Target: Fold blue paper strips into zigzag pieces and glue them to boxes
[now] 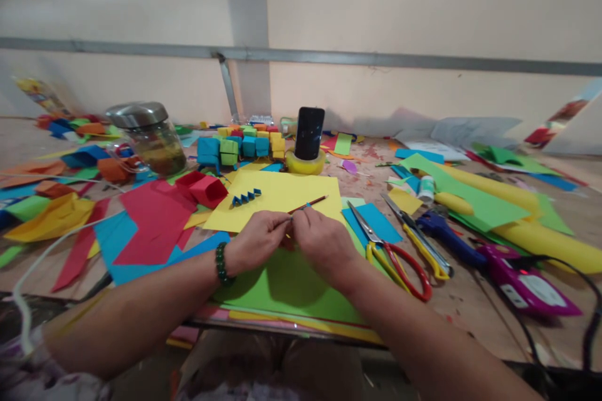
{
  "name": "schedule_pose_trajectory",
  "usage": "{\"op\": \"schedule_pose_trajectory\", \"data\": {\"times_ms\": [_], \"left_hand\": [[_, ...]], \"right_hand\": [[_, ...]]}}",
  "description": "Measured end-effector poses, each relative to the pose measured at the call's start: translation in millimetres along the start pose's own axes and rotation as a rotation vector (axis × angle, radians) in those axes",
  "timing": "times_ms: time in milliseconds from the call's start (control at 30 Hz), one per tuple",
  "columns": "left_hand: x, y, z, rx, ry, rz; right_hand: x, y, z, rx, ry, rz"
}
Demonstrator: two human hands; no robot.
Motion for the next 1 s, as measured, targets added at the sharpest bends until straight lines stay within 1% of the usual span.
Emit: {"op": "schedule_pose_trajectory", "data": {"times_ms": [67,100,167,200,267,333,367,433,500,533,600,667,700,767,833,867,1000], "left_hand": [[-2.2,0.3,2.2,0.057,-0.131,-0.002],[-3.0,0.4,2.8,0.090,-0.174,0.000],[-4.7,0.0,3.6,0.160,-0.228,0.016],[-5.1,-0.3,3.6,0.187,-0.245,0.024],[-4.4,-0.6,2.6,0.214,-0.264,0.028],[-1.6,0.0,-0.2,0.185,-0.246,0.010],[-0.2,0.3,-1.3,0.168,-0.233,-0.003],[1.5,0.3,-1.2,0.158,-0.225,-0.023],[1.1,-0.1,0.6,0.181,-0.234,-0.030],[0.0,-0.5,1.8,0.201,-0.250,-0.024],[-2.6,-1.3,3.0,0.240,-0.294,-0.013],[-4.3,-1.9,2.1,0.259,-0.340,-0.011],[-4.4,-2.1,1.4,0.262,-0.359,-0.017],[-4.3,-2.5,0.5,0.267,-0.387,-0.030],[-4.2,-2.8,0.6,0.274,-0.400,-0.034],[-3.5,-2.6,0.4,0.268,-0.396,-0.038],[2.8,0.0,-3.8,0.185,-0.353,-0.081]], "right_hand": [[2.8,-3.3,10.2,0.057,-0.123,-0.061],[3.0,-4.6,13.4,0.085,-0.130,-0.079],[2.4,-5.2,12.9,0.104,-0.049,-0.095],[1.4,-4.2,7.8,0.073,0.039,-0.088],[-1.5,-0.9,-11.0,-0.087,0.279,-0.073],[-7.6,0.6,-30.4,-0.285,0.512,-0.047],[-11.2,0.8,-36.2,-0.356,0.598,-0.025],[-15.1,1.3,-39.1,-0.406,0.683,0.015],[-11.0,1.9,-34.4,-0.355,0.625,0.004],[-5.7,2.0,-29.5,-0.298,0.531,-0.029],[7.1,0.4,-14.6,-0.153,0.258,-0.120],[14.5,-2.8,1.8,-0.026,0.007,-0.178],[15.7,-4.2,7.6,0.015,-0.074,-0.188],[14.8,-5.8,13.3,0.060,-0.137,-0.185],[11.9,-5.9,10.4,0.051,-0.082,-0.182],[10.1,-5.5,5.1,0.015,-0.003,-0.183],[-1.0,-3.6,-21.1,-0.190,0.475,-0.182]]}}
Point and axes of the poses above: each hand's wrist, its own y-axis towards the middle knuckle, its own x-axis out of the back of the hand, z = x × y, the point moved 8 cm from there along y, towards the middle knuckle, and after that the axes turned 3 degrees about -x, right-handed, at the moved point
